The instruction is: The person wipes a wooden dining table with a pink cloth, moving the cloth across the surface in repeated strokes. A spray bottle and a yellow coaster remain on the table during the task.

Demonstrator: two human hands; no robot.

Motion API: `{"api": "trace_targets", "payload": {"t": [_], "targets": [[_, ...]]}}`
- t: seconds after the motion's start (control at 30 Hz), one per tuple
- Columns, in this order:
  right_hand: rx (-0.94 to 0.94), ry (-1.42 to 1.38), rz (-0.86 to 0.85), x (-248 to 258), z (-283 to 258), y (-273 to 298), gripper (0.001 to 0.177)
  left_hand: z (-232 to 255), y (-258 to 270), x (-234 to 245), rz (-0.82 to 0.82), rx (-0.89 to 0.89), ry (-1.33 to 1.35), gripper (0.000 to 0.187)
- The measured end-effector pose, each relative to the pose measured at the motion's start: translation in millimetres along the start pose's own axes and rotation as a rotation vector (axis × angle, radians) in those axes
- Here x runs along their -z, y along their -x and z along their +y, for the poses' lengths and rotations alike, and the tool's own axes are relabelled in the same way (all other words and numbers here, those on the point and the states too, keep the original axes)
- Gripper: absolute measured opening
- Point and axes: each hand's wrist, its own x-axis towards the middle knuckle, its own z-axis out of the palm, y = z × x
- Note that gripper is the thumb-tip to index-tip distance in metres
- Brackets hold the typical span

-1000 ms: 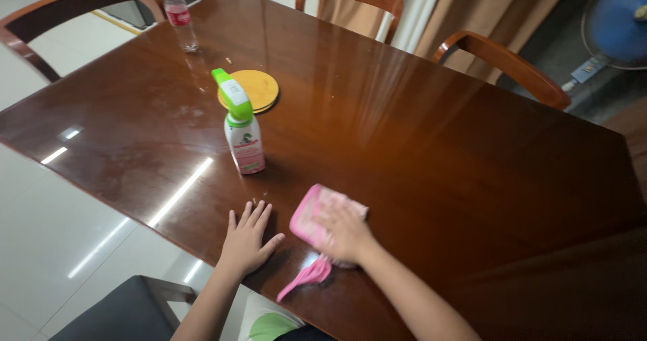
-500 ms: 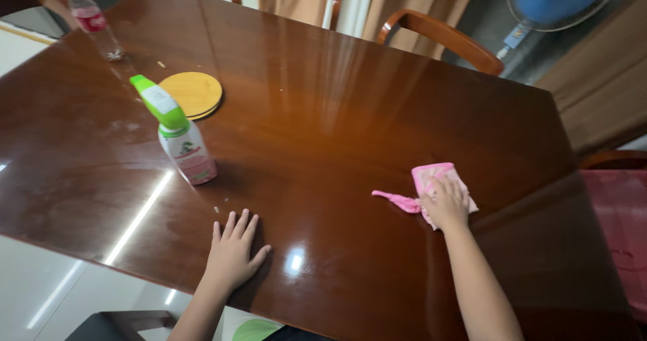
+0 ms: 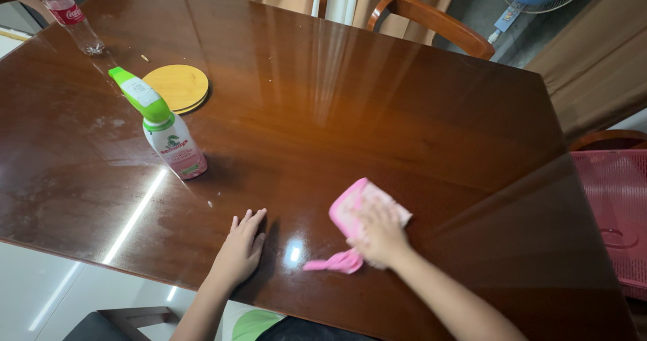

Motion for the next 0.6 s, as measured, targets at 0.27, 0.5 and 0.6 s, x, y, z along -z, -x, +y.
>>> {"api": "trace_targets", "payload": {"t": [0.27, 0.5, 0.6], "targets": [[0.477, -0.127, 0.086, -8.5, -160.7, -10.3, 0.081, -5.7, 5.6, 7.7, 0.004, 0.038, 0.186, 0.047], [0.543, -0.107, 0.026, -7.7, -188.4, -3.7, 0.08, -17.4, 6.0, 6.1, 0.009, -0.058, 0.224, 0.049], [0.608, -0.182, 0.039, -4.7, -158.5, 14.3, 0.071, -18.3, 6.7, 8.2, 0.05, 0.007, 0.313, 0.047]]}}
